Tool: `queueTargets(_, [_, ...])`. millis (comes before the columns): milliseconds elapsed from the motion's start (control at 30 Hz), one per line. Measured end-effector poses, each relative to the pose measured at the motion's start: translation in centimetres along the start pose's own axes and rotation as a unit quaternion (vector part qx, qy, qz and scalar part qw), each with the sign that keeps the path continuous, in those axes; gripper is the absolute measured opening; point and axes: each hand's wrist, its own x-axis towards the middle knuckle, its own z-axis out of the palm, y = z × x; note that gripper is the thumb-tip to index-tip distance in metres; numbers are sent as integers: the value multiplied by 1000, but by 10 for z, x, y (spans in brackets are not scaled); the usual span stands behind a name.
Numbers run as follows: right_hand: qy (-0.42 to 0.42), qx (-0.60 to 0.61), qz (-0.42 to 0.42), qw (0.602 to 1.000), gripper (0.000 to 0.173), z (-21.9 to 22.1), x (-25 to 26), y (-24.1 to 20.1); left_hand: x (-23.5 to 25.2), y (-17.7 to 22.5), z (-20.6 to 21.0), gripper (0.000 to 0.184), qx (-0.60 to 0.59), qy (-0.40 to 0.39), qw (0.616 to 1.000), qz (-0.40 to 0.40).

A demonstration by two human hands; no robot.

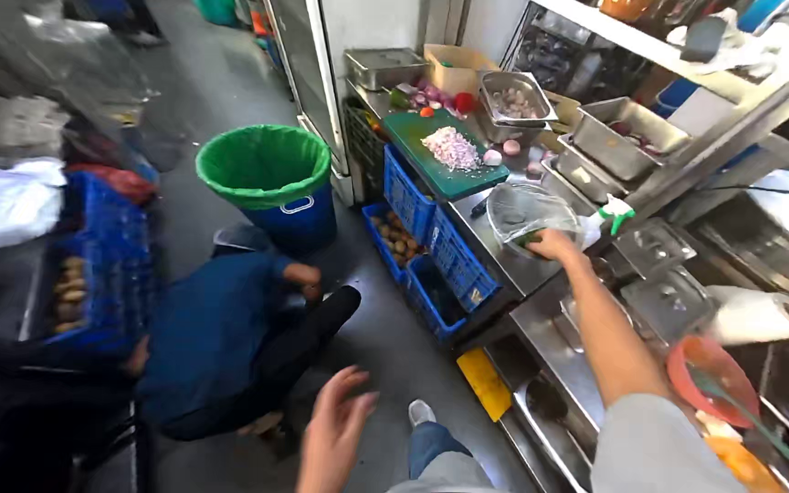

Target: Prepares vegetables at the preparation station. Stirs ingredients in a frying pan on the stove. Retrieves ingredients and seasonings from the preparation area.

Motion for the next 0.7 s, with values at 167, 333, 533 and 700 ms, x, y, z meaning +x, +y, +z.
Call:
queueTargets(167, [44, 5, -3, 999, 26, 9, 16, 5, 165, 88, 184, 64, 97, -241, 965, 23])
queueTargets(333, [203, 44, -76, 975, 26, 3, -3, 21, 244, 122, 287, 64, 211, -180, 950, 141])
queueTargets(533, [185, 341, -76, 919, 33, 3, -10, 49, 244, 105, 296, 54, 236, -143, 948, 157])
queueTargets(700, [165, 605, -36, 778, 31, -2, -52, 31, 215, 124, 268, 54, 130, -134, 976, 107])
